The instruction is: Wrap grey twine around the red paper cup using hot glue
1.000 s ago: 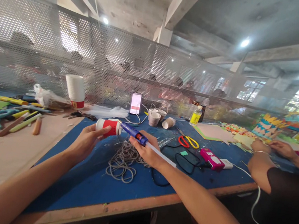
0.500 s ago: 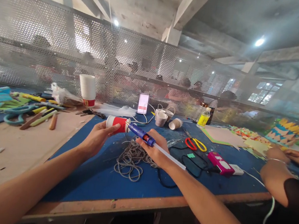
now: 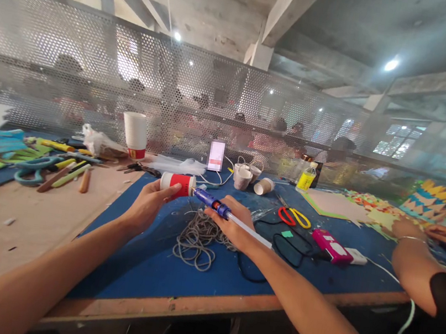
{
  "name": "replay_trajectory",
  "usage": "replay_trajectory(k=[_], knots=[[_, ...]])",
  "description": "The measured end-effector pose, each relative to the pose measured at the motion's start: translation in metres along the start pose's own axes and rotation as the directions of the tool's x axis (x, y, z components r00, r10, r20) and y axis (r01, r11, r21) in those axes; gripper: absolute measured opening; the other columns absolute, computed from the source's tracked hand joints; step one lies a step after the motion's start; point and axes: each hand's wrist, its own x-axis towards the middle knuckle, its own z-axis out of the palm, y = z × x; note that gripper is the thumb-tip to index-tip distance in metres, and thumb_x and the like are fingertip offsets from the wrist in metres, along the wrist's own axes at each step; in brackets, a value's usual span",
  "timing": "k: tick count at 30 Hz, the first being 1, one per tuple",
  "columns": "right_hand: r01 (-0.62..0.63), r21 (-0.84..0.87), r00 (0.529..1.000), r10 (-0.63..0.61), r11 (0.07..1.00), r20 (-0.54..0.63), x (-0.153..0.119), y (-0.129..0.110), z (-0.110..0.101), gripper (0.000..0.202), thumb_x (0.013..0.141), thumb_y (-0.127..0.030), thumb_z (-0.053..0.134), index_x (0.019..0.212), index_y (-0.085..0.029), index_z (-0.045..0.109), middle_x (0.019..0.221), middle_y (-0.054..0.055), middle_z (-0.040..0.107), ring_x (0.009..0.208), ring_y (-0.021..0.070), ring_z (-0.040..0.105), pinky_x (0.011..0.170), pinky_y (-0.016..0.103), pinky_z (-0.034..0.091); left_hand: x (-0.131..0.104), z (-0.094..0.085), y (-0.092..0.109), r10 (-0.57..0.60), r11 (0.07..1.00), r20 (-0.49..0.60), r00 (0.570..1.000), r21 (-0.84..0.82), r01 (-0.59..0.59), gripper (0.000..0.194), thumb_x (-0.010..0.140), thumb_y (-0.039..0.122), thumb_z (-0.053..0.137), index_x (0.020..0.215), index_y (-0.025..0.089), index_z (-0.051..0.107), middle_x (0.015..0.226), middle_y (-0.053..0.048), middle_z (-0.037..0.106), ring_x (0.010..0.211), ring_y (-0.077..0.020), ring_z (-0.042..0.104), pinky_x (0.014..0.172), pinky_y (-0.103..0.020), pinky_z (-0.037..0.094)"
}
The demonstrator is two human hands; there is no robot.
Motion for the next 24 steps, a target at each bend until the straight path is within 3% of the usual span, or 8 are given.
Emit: replay_trajectory(k=[4,17,24], knots=[[-0.016,-0.023,1.000,0.016,1.000,0.003,0.0000,0.0001,0.0003,0.037,0.098,-0.055,0.059,0.082,-0.022,0.061,0.087,0.000,0.063,0.073,0.0135,0.058,0.066,0.025,0.038,-0.0011,0.0003,0.0012,-0.029,1.000,0.019,0.999,-0.002,0.029,0.032,0.076,0.042,0.082,0.098,0.019,0.078,0.090,-0.007,0.081,0.080,-0.0261,0.074,0.075,-0.038,0.056],[-0.027,-0.097,0.999,0.029,0.995,0.023,0.0003,0.0001,0.0005,0.037,0.098,-0.056,0.058,0.083,-0.022,0.062,0.088,0.001,0.065,0.074,0.0144,0.060,0.064,0.025,0.037,0.0005,-0.0010,-0.0006,0.033,0.998,-0.008,0.999,0.051,-0.032,0.030,0.076,0.040,0.082,0.097,0.019,0.079,0.093,-0.007,0.081,0.087,-0.0249,0.073,0.085,-0.037,0.053],[-0.030,-0.112,0.999,0.033,0.993,0.027,0.0011,-0.0014,0.0002,0.036,0.098,-0.055,0.060,0.083,-0.022,0.061,0.088,0.001,0.065,0.075,0.0149,0.061,0.064,0.025,0.037,0.0004,-0.0024,-0.0016,0.003,0.999,0.010,1.000,0.038,-0.003,0.029,0.078,0.041,0.081,0.097,0.020,0.079,0.088,-0.006,0.081,0.079,-0.0240,0.073,0.078,-0.036,0.053]])
